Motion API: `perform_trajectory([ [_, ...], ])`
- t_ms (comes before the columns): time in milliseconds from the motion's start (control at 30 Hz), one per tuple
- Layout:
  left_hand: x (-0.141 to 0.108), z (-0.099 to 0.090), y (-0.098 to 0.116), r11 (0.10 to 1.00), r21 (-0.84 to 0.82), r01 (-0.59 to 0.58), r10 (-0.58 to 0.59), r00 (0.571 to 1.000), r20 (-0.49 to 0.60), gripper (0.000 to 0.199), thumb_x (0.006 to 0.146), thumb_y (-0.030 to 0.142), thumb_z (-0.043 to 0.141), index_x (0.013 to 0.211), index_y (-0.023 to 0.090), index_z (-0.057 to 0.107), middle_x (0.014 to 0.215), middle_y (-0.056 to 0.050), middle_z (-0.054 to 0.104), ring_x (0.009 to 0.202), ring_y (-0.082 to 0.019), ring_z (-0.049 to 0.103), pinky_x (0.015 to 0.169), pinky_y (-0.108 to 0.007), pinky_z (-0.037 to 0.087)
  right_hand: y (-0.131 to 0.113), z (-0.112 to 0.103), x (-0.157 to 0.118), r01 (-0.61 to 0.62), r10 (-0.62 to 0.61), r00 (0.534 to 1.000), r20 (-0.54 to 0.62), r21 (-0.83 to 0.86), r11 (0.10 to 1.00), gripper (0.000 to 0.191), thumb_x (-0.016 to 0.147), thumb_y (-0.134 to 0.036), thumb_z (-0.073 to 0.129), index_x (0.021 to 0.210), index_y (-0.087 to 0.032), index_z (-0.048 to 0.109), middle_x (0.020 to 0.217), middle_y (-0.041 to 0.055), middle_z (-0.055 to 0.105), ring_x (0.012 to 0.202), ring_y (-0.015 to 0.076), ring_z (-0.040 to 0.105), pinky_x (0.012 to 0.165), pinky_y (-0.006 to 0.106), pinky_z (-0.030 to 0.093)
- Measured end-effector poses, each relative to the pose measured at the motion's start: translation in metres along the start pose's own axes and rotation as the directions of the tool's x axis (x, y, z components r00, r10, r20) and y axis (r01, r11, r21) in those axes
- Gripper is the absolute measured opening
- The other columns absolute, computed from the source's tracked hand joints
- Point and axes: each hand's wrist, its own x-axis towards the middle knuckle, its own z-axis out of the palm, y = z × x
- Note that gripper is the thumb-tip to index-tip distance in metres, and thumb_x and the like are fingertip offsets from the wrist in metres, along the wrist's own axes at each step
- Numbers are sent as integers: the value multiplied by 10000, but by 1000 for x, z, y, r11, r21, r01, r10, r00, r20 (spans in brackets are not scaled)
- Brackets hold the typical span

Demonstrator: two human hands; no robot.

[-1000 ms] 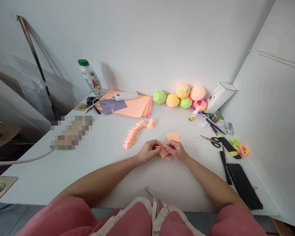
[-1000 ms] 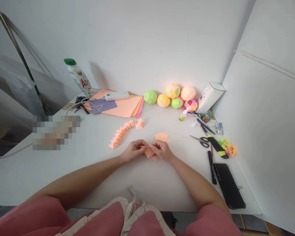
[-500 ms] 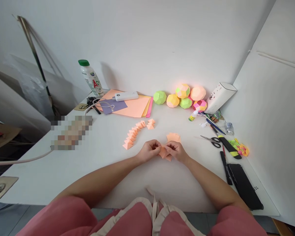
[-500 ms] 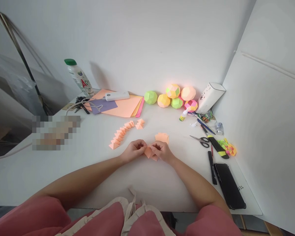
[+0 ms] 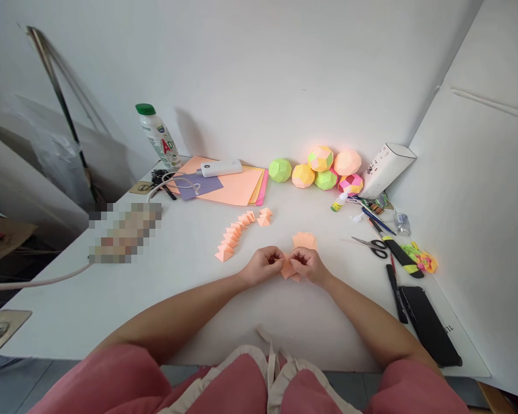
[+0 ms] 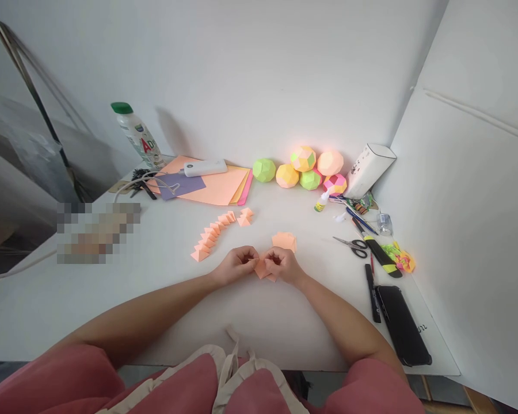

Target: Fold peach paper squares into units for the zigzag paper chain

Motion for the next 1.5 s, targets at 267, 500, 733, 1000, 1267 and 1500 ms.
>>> perform_trajectory([
  [267, 0, -1, 2, 1000, -27, 2, -2, 999, 32, 93, 705, 249, 550, 716, 158, 537, 651, 21, 520, 554, -83, 463, 509, -202, 380, 3, -1, 1, 1, -1, 1000, 16, 3, 1000, 51, 693, -207, 537, 670, -162, 525, 627, -16, 511, 543, 91, 452, 502, 224, 376],
  [500, -1, 0, 4, 1000, 12, 17, -18, 1000, 25, 68, 683, 217, 530, 674, 158, 496, 571, 45, 444, 503, -66, 386, 469, -186, 322, 2, -1, 0, 7, -7, 1000, 29, 4, 1000, 53, 683, -191, 531, 646, -169, 501, 597, -24, 473, 525, 86, 416, 480, 217, 356],
  [733, -1, -2, 4, 996, -59, 63, -63, 998, 3, 108, 678, 254, 535, 672, 164, 476, 573, 47, 438, 485, -63, 384, 458, -186, 310, 6, -6, 1, -9, 9, 1000, 0, 93, 996, 90, 700, -224, 530, 651, -177, 472, 611, -17, 464, 550, 101, 425, 494, 229, 371],
  [1000, 0, -2, 6, 989, -112, 95, -98, 995, -21, 135, 688, 275, 553, 692, 160, 482, 582, 45, 451, 480, -58, 401, 451, -179, 323, 4, -5, 1, -40, 49, 998, -41, 203, 978, 123, 770, -310, 532, 771, -192, 495, 639, -23, 495, 543, 102, 467, 494, 231, 403],
  [1267, 1, -1, 1, 985, -150, 82, -85, 996, -17, 170, 708, 309, 569, 711, 156, 495, 598, 33, 486, 495, -66, 452, 457, -183, 357, 0, -3, 0, -33, 33, 999, 1, 60, 998, 203, 776, -370, 552, 709, -179, 544, 636, 0, 561, 581, 123, 528, 532, 251, 443],
  [1500, 0, -1, 4, 986, -151, 66, -74, 996, -45, 154, 713, 298, 558, 698, 161, 487, 583, 35, 490, 503, -73, 463, 476, -197, 381, 4, -5, 0, -31, 37, 997, -73, 85, 996, 141, 761, -277, 515, 657, -191, 476, 589, -26, 483, 542, 115, 487, 503, 239, 398],
])
